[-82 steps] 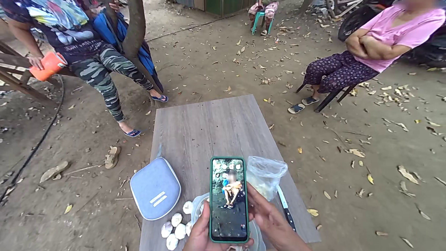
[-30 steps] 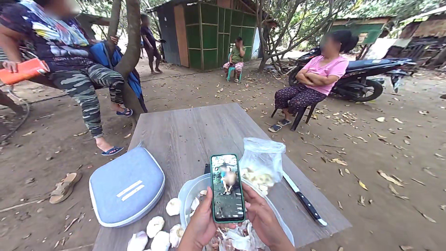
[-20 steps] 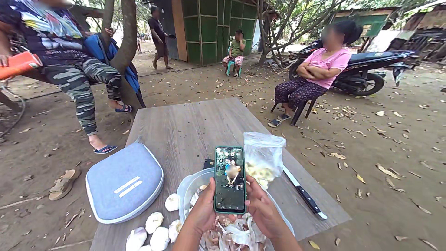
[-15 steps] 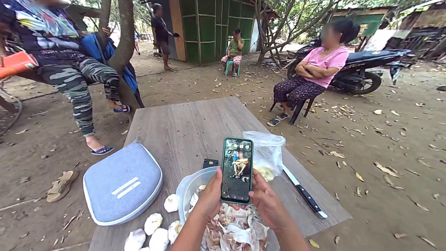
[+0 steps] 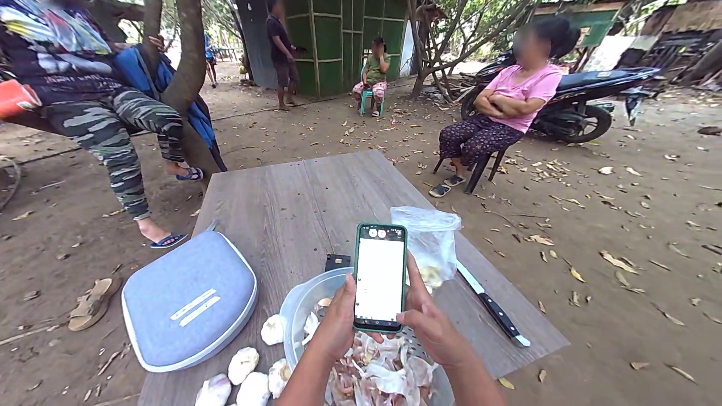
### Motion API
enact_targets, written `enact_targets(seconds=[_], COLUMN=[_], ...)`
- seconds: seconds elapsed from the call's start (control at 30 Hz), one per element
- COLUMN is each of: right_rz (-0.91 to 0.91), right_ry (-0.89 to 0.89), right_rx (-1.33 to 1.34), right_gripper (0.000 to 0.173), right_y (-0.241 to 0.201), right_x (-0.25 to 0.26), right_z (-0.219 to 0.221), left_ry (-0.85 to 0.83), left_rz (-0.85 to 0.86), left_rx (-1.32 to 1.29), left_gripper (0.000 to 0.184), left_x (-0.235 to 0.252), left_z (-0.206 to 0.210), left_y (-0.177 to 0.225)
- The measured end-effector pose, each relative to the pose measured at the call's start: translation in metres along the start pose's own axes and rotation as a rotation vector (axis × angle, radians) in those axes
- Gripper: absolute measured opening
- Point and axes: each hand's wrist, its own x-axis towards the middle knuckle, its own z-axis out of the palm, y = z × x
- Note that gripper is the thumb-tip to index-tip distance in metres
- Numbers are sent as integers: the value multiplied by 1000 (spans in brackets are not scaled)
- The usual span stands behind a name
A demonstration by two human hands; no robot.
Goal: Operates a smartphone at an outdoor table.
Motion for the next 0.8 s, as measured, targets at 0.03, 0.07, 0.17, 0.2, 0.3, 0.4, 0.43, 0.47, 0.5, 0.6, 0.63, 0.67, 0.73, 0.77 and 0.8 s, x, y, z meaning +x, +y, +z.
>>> enact_targets(seconds=[0.03,0.07,0.17,0.2,0.3,0.4,0.43,0.47,0.5,0.6,0.63,0.67,0.73,0.77,0.8], right_rz=[-12,-20,-34,-33,-12,10,14,17,20,26,27,26,19,17,14], right_ry=[-6,-10,-23,-26,-19,-1,1,1,7,26,27,28,29,30,30], right_rx=[-4,-6,-22,-23,-19,-16,-15,-15,-15,-16,-18,-20,-23,-22,-24], right_gripper=[109,109,109,109,108,107,107,106,107,107,107,107,107,107,106], right_y=[1,1,2,2,1,2,2,2,3,3,2,2,2,2,2], right_x=[0,-1,-3,-4,-5,-6,-6,-6,-6,-6,-6,-6,-6,-6,-6], right_z=[0,0,0,-1,-2,-3,-4,-4,-4,-3,-3,-3,-3,-2,-2], left_ry=[-2,-2,-12,-24,-61,-63,-56,-54,-57,-67,-66,-67,-73,-76,-80], left_rz=[-8,-12,-22,-26,-33,-40,-42,-43,-43,-43,-45,-47,-46,-44,-41], left_rx=[-9,-19,-37,-42,-52,-61,-62,-61,-60,-70,-73,-72,-74,-73,-73], left_gripper=[55,55,55,54,54,53,53,53,53,53,53,53,54,54,54], left_x=[-1,-1,-3,-4,-3,-3,-3,-4,-4,-4,-4,-4,-4,-4,-4], left_z=[0,0,-1,-1,-4,-5,-5,-5,-5,-5,-5,-5,-5,-5,-6], left_y=[0,0,0,0,-1,-2,-2,-2,-2,-2,-2,-2,-2,-2,-2])
